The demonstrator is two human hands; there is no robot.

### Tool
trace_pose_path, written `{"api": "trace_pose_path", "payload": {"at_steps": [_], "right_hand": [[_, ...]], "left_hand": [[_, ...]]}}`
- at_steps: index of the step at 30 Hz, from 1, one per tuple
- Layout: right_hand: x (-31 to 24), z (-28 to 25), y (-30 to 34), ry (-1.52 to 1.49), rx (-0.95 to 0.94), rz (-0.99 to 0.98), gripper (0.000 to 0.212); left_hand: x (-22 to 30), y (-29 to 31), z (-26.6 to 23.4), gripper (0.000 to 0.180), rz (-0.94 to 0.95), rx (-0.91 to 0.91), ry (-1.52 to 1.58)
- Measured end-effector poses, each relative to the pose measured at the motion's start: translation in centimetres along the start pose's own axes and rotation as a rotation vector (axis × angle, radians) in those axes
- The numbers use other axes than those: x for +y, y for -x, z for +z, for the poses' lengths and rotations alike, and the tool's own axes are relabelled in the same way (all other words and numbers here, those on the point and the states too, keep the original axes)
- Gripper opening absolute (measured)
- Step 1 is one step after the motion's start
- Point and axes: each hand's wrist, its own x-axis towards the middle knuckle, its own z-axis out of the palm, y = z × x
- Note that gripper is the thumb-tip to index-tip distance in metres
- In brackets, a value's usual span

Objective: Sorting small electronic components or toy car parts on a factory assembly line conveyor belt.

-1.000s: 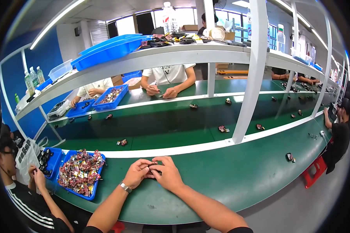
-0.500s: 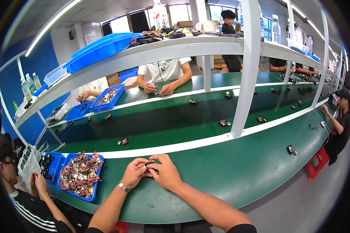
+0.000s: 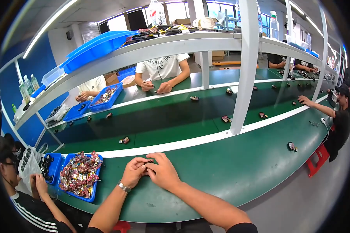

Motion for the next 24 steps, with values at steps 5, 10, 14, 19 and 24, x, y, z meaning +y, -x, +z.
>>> {"api": "trace_pose_path", "payload": {"at_steps": [5, 10, 14, 19, 24], "right_hand": [[0.0, -0.7, -0.4, 0.080, -0.010, -0.081, 0.018], [0.1, -0.6, -0.1, 0.077, 0.017, -0.034, 0.017], [0.3, -0.2, 0.2, 0.064, 0.034, -0.016, 0.017], [0.4, 0.4, 0.7, -0.052, 0.032, 0.130, 0.017], [1.1, 0.6, 0.5, -0.066, -0.040, 0.125, 0.024]], "left_hand": [[0.2, -0.1, -0.4, 0.021, 0.008, -0.037, 0.047], [0.0, -0.2, -0.4, 0.022, 0.000, -0.027, 0.071], [-0.1, -0.1, -0.3, 0.023, 0.000, -0.033, 0.083], [0.1, 0.1, -0.1, 0.025, -0.038, 0.001, 0.025], [0.0, -0.1, 0.2, 0.023, 0.015, 0.034, 0.001]]}}
